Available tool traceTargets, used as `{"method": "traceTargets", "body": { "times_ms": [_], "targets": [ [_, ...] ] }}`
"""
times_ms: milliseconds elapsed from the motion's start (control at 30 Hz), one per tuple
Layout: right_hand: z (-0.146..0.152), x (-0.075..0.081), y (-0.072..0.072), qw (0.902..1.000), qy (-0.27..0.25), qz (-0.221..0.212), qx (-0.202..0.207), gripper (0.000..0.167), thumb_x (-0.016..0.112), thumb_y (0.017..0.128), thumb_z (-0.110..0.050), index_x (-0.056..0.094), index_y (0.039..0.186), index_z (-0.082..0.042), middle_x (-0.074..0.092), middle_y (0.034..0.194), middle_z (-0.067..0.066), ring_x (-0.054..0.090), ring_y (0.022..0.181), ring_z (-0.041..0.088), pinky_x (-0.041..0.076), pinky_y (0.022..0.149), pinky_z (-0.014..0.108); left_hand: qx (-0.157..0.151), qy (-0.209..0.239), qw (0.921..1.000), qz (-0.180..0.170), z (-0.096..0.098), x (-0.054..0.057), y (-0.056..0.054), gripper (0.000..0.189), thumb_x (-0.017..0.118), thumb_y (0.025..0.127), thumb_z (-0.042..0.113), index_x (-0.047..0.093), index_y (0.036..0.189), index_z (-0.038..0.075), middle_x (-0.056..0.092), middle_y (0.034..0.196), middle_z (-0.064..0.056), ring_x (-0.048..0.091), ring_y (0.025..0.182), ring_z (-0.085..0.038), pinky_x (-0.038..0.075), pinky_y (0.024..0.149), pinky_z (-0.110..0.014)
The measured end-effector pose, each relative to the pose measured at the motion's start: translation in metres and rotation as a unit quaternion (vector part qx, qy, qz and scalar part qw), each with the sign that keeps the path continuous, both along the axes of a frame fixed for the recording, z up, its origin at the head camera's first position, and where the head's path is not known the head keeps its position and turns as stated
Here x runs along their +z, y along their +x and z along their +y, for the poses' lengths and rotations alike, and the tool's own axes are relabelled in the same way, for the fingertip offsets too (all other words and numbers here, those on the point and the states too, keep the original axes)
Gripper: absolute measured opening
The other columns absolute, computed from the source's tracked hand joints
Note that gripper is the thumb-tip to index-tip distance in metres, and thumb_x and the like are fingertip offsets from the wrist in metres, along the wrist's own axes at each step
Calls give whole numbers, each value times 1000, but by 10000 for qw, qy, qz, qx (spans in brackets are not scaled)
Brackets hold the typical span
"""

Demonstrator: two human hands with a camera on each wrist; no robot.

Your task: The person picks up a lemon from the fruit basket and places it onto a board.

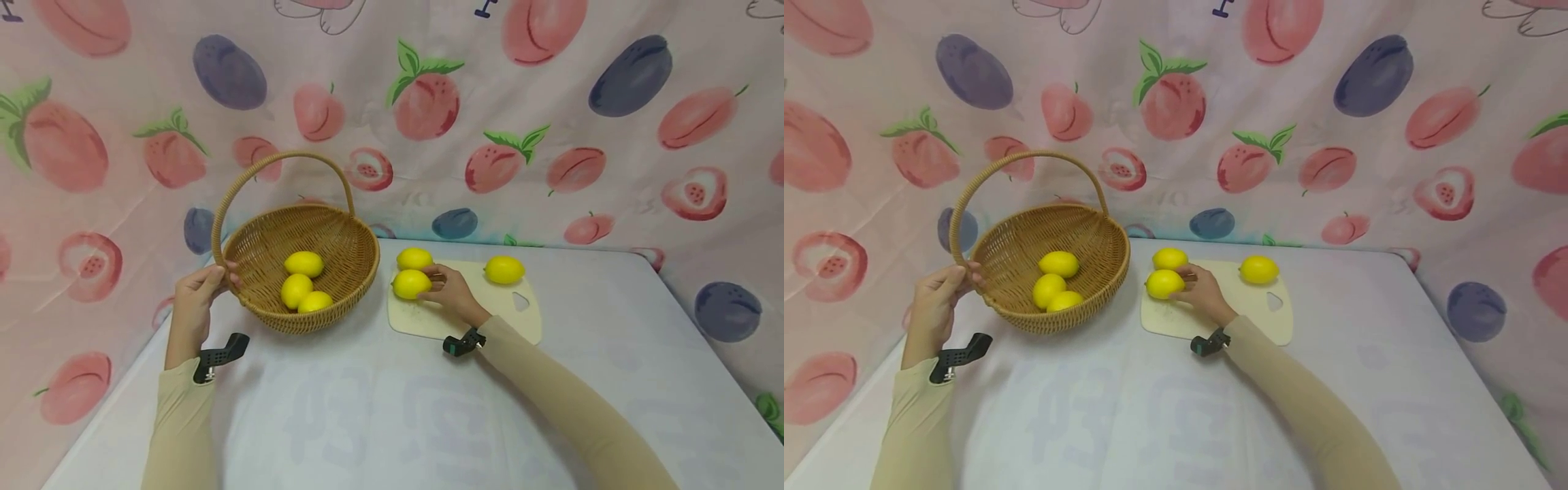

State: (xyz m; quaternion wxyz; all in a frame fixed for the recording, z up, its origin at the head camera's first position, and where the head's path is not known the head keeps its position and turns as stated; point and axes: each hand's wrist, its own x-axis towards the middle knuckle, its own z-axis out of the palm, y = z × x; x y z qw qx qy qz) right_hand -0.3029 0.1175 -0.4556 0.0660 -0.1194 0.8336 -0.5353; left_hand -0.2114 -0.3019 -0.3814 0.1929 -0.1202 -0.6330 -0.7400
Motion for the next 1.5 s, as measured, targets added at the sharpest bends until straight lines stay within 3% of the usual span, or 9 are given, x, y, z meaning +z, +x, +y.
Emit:
{"method": "traceTargets", "body": {
  "times_ms": [700,1300,1500],
  "targets": [
    [8,1,3,9985,-271,-87,459,56,74,78,-4,48,128,-3,49,133,17,48,126,33,44,103,44,-14,-64,10000,73,0,-2,-1,22,50,96,9,68,90,-3,70,72,3,66,72,-6,54,71,-16],
    [8,3,2,9959,-341,-130,824,59,72,79,-3,47,133,0,46,139,19,47,127,36,43,104,45,39,-142,9999,5,-1,-1,-1,22,50,96,10,69,90,1,70,73,4,66,73,-5,53,72,-15],
    [4,20,13,9969,-224,-184,731,56,72,79,1,49,129,3,48,136,21,49,123,36,45,102,43,43,-148,9999,-3,0,0,0,22,50,96,10,69,90,1,70,73,4,66,73,-5,53,72,-15]
  ]
}}
